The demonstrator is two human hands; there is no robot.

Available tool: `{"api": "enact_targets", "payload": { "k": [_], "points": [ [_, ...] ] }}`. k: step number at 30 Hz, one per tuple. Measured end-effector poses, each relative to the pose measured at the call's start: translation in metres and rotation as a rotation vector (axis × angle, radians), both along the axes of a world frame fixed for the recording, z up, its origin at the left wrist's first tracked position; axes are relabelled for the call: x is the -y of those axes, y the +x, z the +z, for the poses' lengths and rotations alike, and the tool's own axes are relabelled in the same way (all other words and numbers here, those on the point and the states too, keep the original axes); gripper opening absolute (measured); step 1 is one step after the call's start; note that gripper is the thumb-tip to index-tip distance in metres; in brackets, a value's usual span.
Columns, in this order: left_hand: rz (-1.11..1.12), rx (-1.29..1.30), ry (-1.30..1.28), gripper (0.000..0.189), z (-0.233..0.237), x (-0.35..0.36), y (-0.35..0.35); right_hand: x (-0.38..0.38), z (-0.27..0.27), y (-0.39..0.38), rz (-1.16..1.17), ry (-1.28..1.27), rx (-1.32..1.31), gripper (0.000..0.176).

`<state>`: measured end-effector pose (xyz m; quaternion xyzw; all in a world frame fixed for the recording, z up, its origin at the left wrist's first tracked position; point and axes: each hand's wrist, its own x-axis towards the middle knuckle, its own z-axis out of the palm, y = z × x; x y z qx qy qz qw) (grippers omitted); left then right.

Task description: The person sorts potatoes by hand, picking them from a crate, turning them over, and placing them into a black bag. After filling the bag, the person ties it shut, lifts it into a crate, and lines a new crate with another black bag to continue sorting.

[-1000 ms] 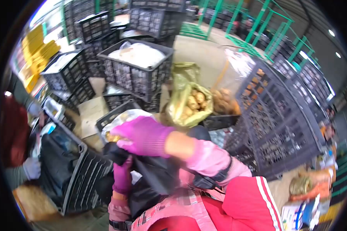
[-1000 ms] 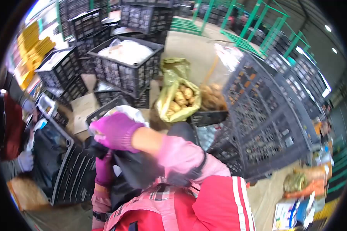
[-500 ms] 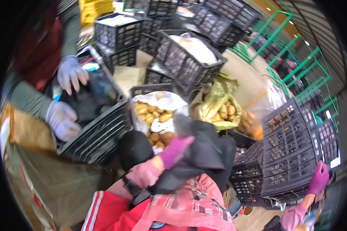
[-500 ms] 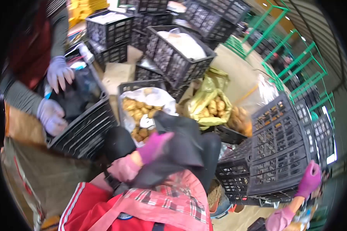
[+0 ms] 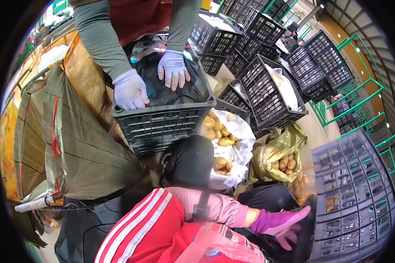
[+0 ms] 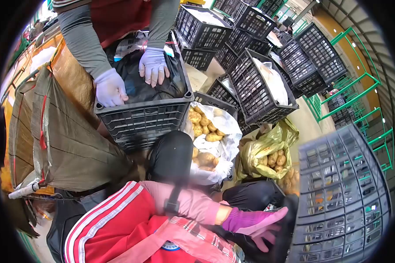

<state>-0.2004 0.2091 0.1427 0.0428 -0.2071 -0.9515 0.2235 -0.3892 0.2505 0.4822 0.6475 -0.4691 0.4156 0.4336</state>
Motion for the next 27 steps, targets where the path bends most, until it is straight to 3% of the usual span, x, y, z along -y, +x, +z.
{"api": "enact_targets", "payload": {
  "k": [2, 3, 4, 6, 9, 12, 14, 15, 17, 18, 19, 21, 22, 23, 25, 27],
  "points": [
    [0.167, -0.310, -0.303, 0.079, -0.013, -0.006, 0.004, 0.001, -0.018, 0.038, 0.099, -0.034, -0.162, 0.055],
    [0.266, -0.457, -0.456, 0.077, -0.021, -0.009, 0.009, 0.006, -0.025, 0.054, 0.067, -0.110, -0.401, 0.054],
    [0.438, -0.242, -0.519, 0.068, -0.029, -0.006, 0.011, 0.010, -0.033, 0.067, 0.036, -0.196, -0.638, 0.053],
    [0.730, 0.139, -0.517, 0.057, -0.039, 0.004, 0.014, 0.023, -0.055, 0.105, 0.043, -0.283, -0.705, 0.048],
    [0.893, 0.409, -0.292, 0.042, -0.041, 0.014, 0.055, 0.058, -0.072, 0.116, 0.322, 0.100, -0.367, 0.033],
    [1.135, 0.252, -0.092, 0.036, -0.078, 0.039, 0.090, 0.094, -0.150, 0.167, 0.593, 0.357, -0.007, 0.025],
    [1.272, 0.078, 0.132, 0.035, -0.096, 0.055, 0.091, 0.086, -0.179, 0.207, 0.616, 0.505, 0.162, 0.019],
    [1.302, 0.235, 0.069, 0.037, -0.116, 0.060, 0.099, 0.087, -0.195, 0.220, 0.742, 0.379, 0.013, 0.016],
    [1.411, 0.495, -0.019, 0.041, -0.165, 0.079, 0.105, 0.072, -0.211, 0.244, 0.683, 0.513, -0.030, 0.016],
    [1.471, 0.350, -0.012, 0.041, -0.162, 0.074, 0.114, 0.074, -0.217, 0.250, 0.710, 0.463, -0.050, 0.016],
    [1.378, 0.261, 0.115, 0.039, -0.175, 0.078, 0.124, 0.078, -0.226, 0.255, 0.733, 0.417, -0.067, 0.016],
    [1.420, 0.464, 0.124, 0.043, -0.198, 0.077, 0.139, 0.081, -0.243, 0.264, 0.765, 0.330, -0.132, 0.012],
    [1.461, 0.318, 0.088, 0.042, -0.212, 0.076, 0.139, 0.077, -0.248, 0.269, 0.794, 0.347, -0.175, 0.012],
    [1.571, 0.582, 0.088, 0.042, -0.226, 0.073, 0.133, 0.073, -0.254, 0.273, 0.822, 0.366, -0.217, 0.012],
    [1.541, 0.931, 0.089, 0.041, -0.214, 0.049, 0.138, 0.065, -0.266, 0.277, 0.842, 0.414, -0.261, 0.013],
    [1.510, 0.947, 0.201, 0.040, -0.233, 0.042, 0.148, 0.063, -0.284, 0.275, 0.903, 0.373, -0.256, 0.014]
  ]
}}
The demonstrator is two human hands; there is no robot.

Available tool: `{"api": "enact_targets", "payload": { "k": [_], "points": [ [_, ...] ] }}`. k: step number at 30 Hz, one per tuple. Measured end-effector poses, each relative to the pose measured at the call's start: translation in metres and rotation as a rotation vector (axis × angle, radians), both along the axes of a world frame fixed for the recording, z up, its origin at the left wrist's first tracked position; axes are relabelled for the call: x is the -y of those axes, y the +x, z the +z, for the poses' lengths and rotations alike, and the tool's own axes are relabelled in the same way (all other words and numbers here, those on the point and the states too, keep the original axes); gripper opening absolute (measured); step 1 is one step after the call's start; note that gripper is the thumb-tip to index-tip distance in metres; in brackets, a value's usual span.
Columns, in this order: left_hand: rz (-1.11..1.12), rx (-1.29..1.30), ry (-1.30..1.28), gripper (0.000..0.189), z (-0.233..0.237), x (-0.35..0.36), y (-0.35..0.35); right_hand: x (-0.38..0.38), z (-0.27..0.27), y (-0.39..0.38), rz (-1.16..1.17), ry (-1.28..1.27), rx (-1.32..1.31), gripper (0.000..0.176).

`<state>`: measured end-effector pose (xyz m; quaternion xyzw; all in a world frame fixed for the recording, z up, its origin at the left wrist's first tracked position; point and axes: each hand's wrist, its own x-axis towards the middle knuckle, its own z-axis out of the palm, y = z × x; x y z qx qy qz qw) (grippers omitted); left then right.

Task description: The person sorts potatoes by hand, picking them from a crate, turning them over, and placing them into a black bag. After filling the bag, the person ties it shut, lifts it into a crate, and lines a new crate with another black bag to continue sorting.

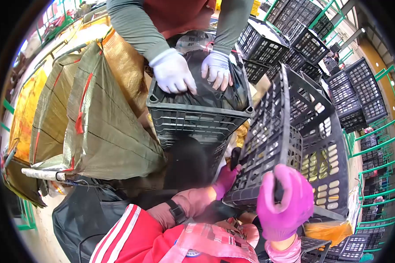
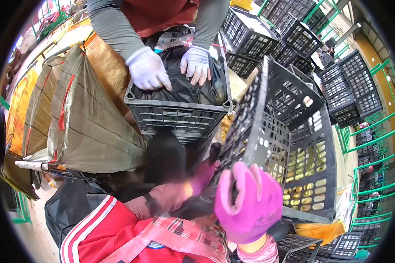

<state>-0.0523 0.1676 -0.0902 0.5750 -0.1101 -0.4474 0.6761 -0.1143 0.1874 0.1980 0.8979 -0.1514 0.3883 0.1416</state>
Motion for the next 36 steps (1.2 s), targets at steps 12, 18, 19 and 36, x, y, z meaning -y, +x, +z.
{"api": "enact_targets", "payload": {
  "k": [12, 18, 19, 36],
  "points": [
    [0.134, 0.569, 0.409, 0.038, -0.064, 0.006, 0.014, 0.029, -0.092, -0.016, -0.003, 0.331, 0.002, 0.020],
    [0.492, 0.707, 0.169, 0.035, -0.034, -0.038, 0.028, 0.076, -0.071, -0.037, -0.141, 0.622, 0.332, 0.015],
    [0.478, 0.691, 0.176, 0.033, -0.012, -0.048, 0.033, 0.079, -0.072, -0.036, -0.085, 0.567, 0.301, 0.016],
    [-0.247, 0.886, 0.185, 0.057, 0.161, -0.091, 0.035, 0.044, -0.133, -0.089, -0.019, 0.717, -0.579, 0.045]
  ]
}}
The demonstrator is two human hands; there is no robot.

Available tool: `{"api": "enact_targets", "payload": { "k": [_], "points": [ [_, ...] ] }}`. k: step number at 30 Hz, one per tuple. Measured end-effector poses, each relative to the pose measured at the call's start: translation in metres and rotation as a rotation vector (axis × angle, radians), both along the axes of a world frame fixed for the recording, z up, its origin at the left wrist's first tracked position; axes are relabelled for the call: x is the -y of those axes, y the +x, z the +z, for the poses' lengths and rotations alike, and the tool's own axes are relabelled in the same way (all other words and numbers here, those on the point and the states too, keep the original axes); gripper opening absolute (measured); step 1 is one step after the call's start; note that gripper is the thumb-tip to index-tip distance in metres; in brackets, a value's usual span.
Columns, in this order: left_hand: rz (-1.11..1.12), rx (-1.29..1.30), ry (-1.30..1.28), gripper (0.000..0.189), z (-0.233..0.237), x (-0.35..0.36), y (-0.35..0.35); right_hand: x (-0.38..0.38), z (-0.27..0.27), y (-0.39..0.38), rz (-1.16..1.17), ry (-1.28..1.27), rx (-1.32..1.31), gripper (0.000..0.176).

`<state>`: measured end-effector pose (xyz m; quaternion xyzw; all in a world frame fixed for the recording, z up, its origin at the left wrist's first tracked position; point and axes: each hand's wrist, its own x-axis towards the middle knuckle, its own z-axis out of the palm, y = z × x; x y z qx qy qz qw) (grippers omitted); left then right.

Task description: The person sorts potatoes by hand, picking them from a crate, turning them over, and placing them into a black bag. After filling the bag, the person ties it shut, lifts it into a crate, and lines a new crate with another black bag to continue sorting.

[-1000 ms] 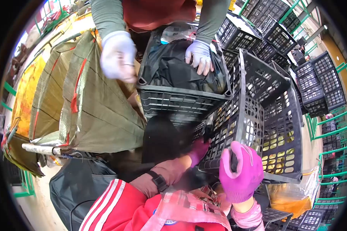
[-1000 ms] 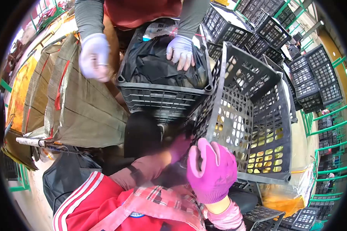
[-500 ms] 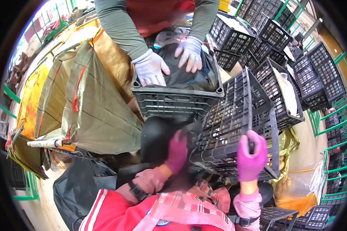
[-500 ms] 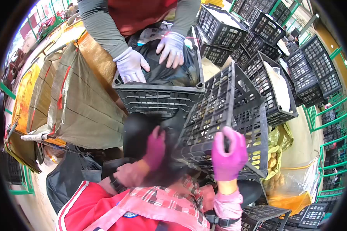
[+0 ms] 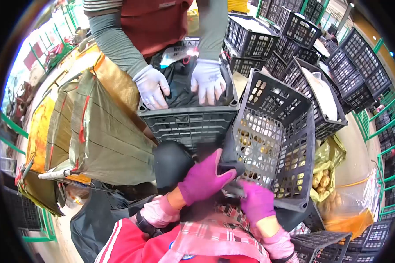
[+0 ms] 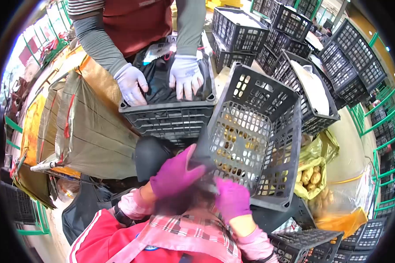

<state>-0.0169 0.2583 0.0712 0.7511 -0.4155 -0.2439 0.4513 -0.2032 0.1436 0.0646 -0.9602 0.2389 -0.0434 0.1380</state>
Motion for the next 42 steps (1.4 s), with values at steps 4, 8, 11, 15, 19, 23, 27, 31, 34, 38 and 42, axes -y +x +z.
{"api": "enact_targets", "payload": {
  "k": [4, 8, 11, 15, 19, 23, 27, 31, 34, 38, 42],
  "points": [
    [-0.192, -0.130, 0.082, 0.068, 0.002, 0.017, 0.020, 0.006, 0.007, 0.003, 0.052, 0.043, -0.111, 0.039],
    [-0.007, -0.183, -0.188, 0.067, -0.042, 0.024, 0.001, 0.029, 0.016, -0.003, 0.193, -0.029, -0.120, 0.036],
    [0.049, -0.006, -0.216, 0.066, -0.042, 0.041, -0.008, 0.048, 0.017, -0.008, 0.196, -0.025, -0.077, 0.037],
    [0.052, 0.048, -0.181, 0.064, -0.035, 0.047, 0.007, 0.052, 0.012, 0.003, 0.199, 0.039, -0.021, 0.041],
    [0.104, -0.012, -0.161, 0.056, -0.019, 0.034, 0.006, 0.061, 0.066, 0.014, 0.238, 0.241, -0.103, 0.050],
    [0.226, -0.032, -0.329, 0.035, -0.023, 0.005, 0.009, 0.084, 0.108, 0.079, 0.333, -0.037, 0.280, 0.053],
    [0.459, -0.135, -0.388, 0.027, 0.014, -0.039, 0.024, 0.115, 0.073, 0.196, 0.494, -0.272, 0.371, 0.053],
    [0.523, -0.336, -0.397, 0.023, 0.044, -0.071, 0.041, 0.104, 0.036, 0.256, 0.594, -0.255, 0.017, 0.064],
    [0.482, -0.348, -0.414, 0.020, 0.041, -0.077, 0.053, 0.095, 0.071, 0.279, 0.466, -0.056, -0.468, 0.063],
    [0.420, -0.389, -0.364, 0.014, 0.031, -0.069, 0.069, 0.086, 0.080, 0.298, 0.430, -0.020, 0.182, 0.054],
    [0.378, -0.385, -0.358, 0.012, 0.014, -0.069, 0.080, 0.085, 0.012, 0.337, 0.761, 0.301, -0.147, 0.038]
  ]
}}
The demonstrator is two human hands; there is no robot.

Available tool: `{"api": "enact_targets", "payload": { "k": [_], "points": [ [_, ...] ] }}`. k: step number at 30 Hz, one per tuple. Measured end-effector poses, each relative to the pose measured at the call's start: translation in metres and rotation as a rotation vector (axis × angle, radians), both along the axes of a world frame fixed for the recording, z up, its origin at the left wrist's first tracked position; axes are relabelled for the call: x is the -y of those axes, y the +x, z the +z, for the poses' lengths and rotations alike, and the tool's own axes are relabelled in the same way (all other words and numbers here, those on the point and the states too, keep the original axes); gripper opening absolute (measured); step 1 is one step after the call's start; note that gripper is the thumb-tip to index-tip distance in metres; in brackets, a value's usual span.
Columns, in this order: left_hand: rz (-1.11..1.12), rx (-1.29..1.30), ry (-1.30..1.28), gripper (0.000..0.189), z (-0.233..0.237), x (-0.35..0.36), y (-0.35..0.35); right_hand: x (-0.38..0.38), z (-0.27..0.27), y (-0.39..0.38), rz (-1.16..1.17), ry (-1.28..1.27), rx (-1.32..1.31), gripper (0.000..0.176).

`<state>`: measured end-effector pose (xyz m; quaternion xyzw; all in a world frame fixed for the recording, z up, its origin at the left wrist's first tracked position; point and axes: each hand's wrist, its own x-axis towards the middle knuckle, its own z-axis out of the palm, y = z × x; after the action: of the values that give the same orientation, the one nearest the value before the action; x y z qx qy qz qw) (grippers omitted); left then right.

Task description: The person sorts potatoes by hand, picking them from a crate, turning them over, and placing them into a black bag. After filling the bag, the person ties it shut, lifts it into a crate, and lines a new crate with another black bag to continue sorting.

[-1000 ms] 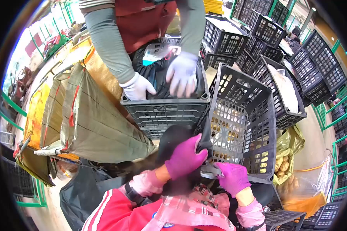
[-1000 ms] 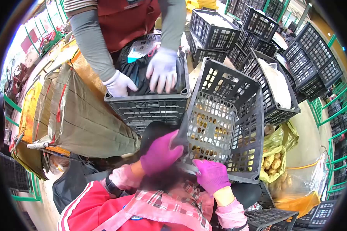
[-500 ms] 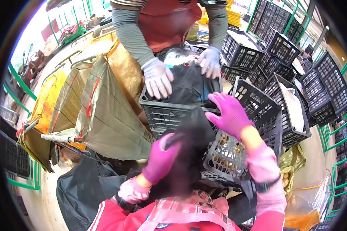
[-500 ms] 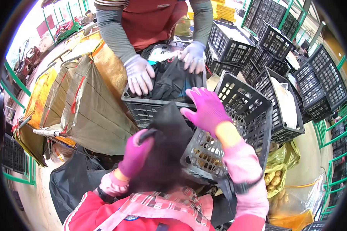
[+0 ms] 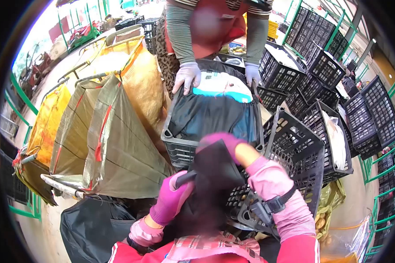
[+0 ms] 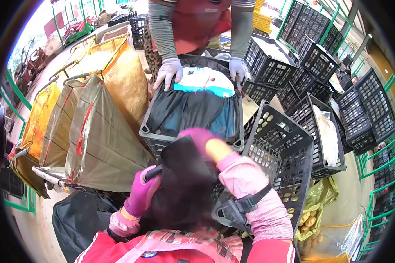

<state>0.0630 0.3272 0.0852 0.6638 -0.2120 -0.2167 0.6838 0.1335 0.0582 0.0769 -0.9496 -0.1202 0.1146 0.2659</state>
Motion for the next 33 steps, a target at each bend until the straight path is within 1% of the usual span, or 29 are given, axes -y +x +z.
{"api": "enact_targets", "payload": {
  "k": [1, 2, 4, 5, 7, 8, 9, 12, 13, 14, 16, 17, 20, 21, 24, 25, 26, 27, 28, 29, 32, 33],
  "points": [
    [-0.001, 0.011, 0.008, 0.011, -0.002, -0.001, 0.004, -0.007, -0.007, 0.002, 0.064, 0.025, -0.100, 0.037],
    [0.001, 0.001, 0.026, 0.012, -0.004, -0.002, 0.007, -0.004, -0.010, -0.002, -0.010, 0.013, -0.129, 0.037],
    [0.015, -0.024, 0.064, 0.013, -0.007, -0.004, 0.009, -0.003, 0.001, 0.011, -0.066, -0.006, -0.300, 0.040],
    [-0.001, -0.075, 0.020, 0.014, -0.007, -0.002, 0.009, -0.005, 0.005, 0.013, -0.099, -0.013, -0.386, 0.041],
    [-0.042, -0.170, -0.072, 0.017, -0.009, 0.009, 0.008, -0.015, 0.023, 0.007, -0.085, -0.117, -0.361, 0.044],
    [-0.040, -0.146, -0.070, 0.018, -0.008, 0.009, 0.001, -0.021, 0.030, 0.001, -0.079, -0.168, -0.354, 0.046],
    [-0.034, -0.117, -0.072, 0.020, -0.007, 0.008, -0.003, -0.017, 0.033, -0.012, -0.035, -0.054, -0.247, 0.055],
    [-0.023, -0.039, -0.059, 0.026, -0.024, 0.002, -0.006, -0.016, 0.041, -0.045, -0.132, -0.098, 0.229, 0.057],
    [-0.006, -0.026, -0.046, 0.029, -0.029, 0.001, -0.006, -0.009, 0.044, -0.044, -0.086, -0.108, 0.143, 0.059],
    [0.004, -0.010, -0.029, 0.032, -0.033, 0.000, -0.006, -0.008, 0.048, -0.036, -0.037, -0.112, 0.002, 0.060],
    [-0.012, -0.201, -0.046, 0.031, -0.044, 0.002, -0.003, -0.007, 0.058, -0.018, 0.044, -0.118, -0.263, 0.062],
    [-0.019, -0.290, -0.055, 0.030, -0.049, 0.004, 0.000, -0.002, 0.045, -0.010, 0.062, -0.112, -0.266, 0.067],
    [-0.010, -0.236, -0.041, 0.023, -0.057, 0.007, -0.001, -0.022, 0.052, 0.016, 0.056, -0.212, -0.583, 0.067],
    [-0.019, -0.198, -0.009, 0.024, -0.057, 0.006, 0.003, -0.024, 0.047, 0.021, 0.047, -0.270, -0.556, 0.065],
    [-0.092, -0.305, -0.008, 0.024, -0.056, 0.005, 0.014, -0.016, 0.040, 0.025, 0.029, -0.171, -0.531, 0.064],
    [-0.068, -0.271, 0.014, 0.024, -0.056, 0.006, 0.011, -0.013, 0.040, 0.022, 0.033, -0.129, -0.512, 0.061],
    [-0.041, -0.230, 0.036, 0.023, -0.056, 0.005, 0.008, -0.008, 0.043, 0.018, 0.046, -0.180, -0.487, 0.065],
    [-0.011, -0.192, 0.056, 0.023, -0.057, 0.005, 0.009, -0.009, 0.053, 0.011, 0.061, -0.233, -0.463, 0.069],
    [-0.012, -0.230, 0.034, 0.023, -0.056, 0.004, 0.010, -0.012, 0.065, 0.005, 0.079, -0.285, -0.452, 0.072],
    [-0.009, -0.276, 0.013, 0.023, -0.055, 0.001, 0.010, -0.018, 0.088, 0.003, 0.032, -0.338, -0.434, 0.069],
    [-0.030, -0.321, -0.001, 0.023, -0.059, -0.003, 0.014, -0.017, 0.051, 0.005, 0.025, -0.164, -0.449, 0.066],
    [-0.043, -0.310, 0.001, 0.024, -0.059, -0.001, 0.019, -0.017, 0.050, 0.012, 0.032, -0.138, -0.451, 0.065]
  ]
}}
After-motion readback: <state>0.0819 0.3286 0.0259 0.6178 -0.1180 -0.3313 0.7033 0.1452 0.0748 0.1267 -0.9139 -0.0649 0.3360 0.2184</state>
